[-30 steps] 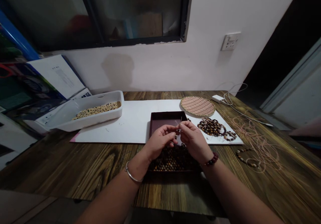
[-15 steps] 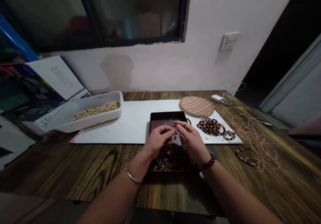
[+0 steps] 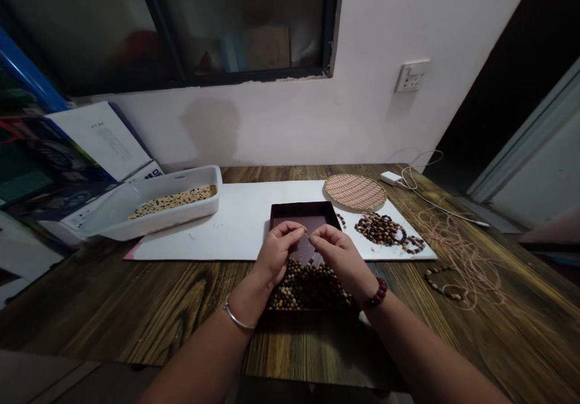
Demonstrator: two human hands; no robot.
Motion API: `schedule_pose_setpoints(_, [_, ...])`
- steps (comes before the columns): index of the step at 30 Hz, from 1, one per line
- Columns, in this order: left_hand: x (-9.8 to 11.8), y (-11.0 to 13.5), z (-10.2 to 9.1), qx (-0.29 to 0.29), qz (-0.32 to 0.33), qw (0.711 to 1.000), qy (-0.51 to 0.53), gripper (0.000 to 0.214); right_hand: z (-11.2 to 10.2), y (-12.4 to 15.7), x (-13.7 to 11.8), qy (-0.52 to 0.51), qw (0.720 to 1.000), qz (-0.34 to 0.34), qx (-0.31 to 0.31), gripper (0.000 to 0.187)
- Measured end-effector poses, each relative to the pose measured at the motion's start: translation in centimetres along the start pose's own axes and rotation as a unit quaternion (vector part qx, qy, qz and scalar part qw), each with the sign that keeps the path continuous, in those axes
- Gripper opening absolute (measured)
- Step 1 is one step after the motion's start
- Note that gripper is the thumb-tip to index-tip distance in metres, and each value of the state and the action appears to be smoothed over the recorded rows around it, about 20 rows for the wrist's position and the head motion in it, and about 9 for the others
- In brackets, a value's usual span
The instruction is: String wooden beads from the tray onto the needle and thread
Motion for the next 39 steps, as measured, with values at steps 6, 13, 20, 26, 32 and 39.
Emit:
schedule_pose_setpoints(6, [0.0, -0.1, -0.3, 0.008, -0.013, 0.998, 0.059, 0.024, 0.1, 0.1, -0.1, 0.004, 1.000, 0.004, -0.004, 0.022])
schedule_pose_setpoints(13, [-0.1, -0.5, -1.8, 0.070, -0.021, 0.992, 0.107, 0.027, -0.3, -0.2, 1.0, -0.048, 0.998, 0.040, 0.013, 0.025])
schedule_pose_setpoints(20, [-1.7, 0.1, 0.4, -0.028, -0.096, 0.995, 0.001, 0.023, -0.6, -0.4, 1.1, -0.142, 0.988, 0.059, 0.019, 0.029])
schedule_pose_setpoints(26, [-1.2, 0.4, 1.2, -0.030, -0.045, 0.998, 0.014, 0.028, -0.3, -0.3, 1.3, -0.095, 0.994, 0.052, 0.013, 0.028])
schedule_pose_setpoints(32, [-1.0, 0.2, 1.0, -0.030, -0.039, 0.998, 0.042, 0.027, 0.3, 0.0, 1.1, -0.062, 0.997, 0.046, -0.004, 0.027])
schedule_pose_setpoints(39, [1.5, -0.4, -1.2, 0.005, -0.019, 0.988, 0.152, 0.020, -0.9, 0.0, 0.9, -0.085, 0.994, 0.065, 0.033, 0.030])
Point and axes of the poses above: each hand's wrist, its own y-axis away from the middle knuckle, its own z-axis out of the palm, x = y × z, the point moved 10 cm from there along -y, towards the middle knuckle, and after that the axes turned 2 degrees about -y, right-handed, at the moved point
